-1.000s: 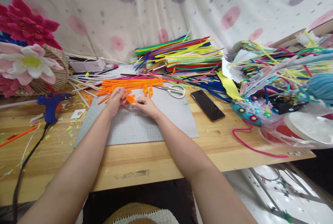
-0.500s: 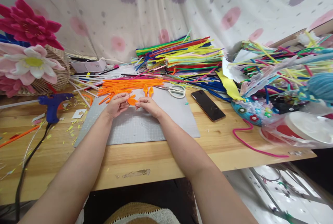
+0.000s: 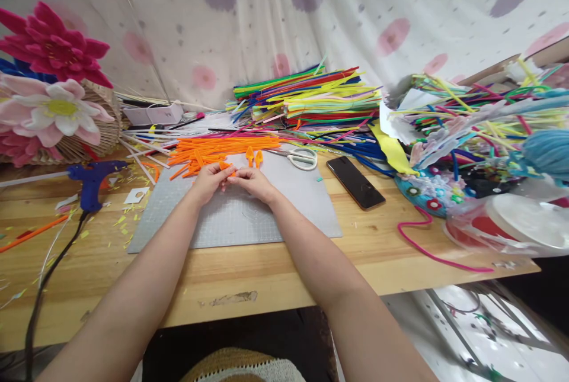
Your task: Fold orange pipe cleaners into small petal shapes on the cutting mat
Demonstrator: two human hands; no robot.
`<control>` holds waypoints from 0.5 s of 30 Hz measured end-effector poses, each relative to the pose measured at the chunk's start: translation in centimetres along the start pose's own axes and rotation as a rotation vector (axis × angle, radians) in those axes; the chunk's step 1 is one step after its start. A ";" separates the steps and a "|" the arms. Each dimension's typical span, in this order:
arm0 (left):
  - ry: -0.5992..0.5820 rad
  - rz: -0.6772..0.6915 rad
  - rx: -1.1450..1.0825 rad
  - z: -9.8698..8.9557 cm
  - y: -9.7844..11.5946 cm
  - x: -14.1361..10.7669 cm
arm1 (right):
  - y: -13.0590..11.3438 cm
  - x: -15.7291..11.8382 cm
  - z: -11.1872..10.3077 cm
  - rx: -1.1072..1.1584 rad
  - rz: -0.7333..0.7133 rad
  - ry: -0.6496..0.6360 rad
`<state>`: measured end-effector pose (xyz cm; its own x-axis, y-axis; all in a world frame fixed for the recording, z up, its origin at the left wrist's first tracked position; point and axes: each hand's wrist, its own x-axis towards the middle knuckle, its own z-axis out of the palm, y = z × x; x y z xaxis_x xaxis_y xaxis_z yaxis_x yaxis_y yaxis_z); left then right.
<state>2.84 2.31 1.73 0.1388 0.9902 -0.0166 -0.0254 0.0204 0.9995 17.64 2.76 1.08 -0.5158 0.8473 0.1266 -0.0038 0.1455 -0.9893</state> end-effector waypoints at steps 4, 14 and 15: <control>0.027 -0.002 -0.062 -0.1 -0.3 0.1 | 0.5 0.1 0.0 -0.020 0.008 0.037; -0.018 -0.091 -0.214 0.1 0.8 -0.3 | 0.7 -0.1 -2.4 0.007 0.011 0.459; -0.007 -0.089 -0.217 0.1 0.8 -0.3 | 0.9 -0.2 -3.4 -0.004 0.030 0.578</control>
<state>2.84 2.02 2.57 0.1570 0.9821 -0.1039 -0.2247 0.1380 0.9646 20.68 4.43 0.38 0.0365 0.9922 0.1189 0.0077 0.1187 -0.9929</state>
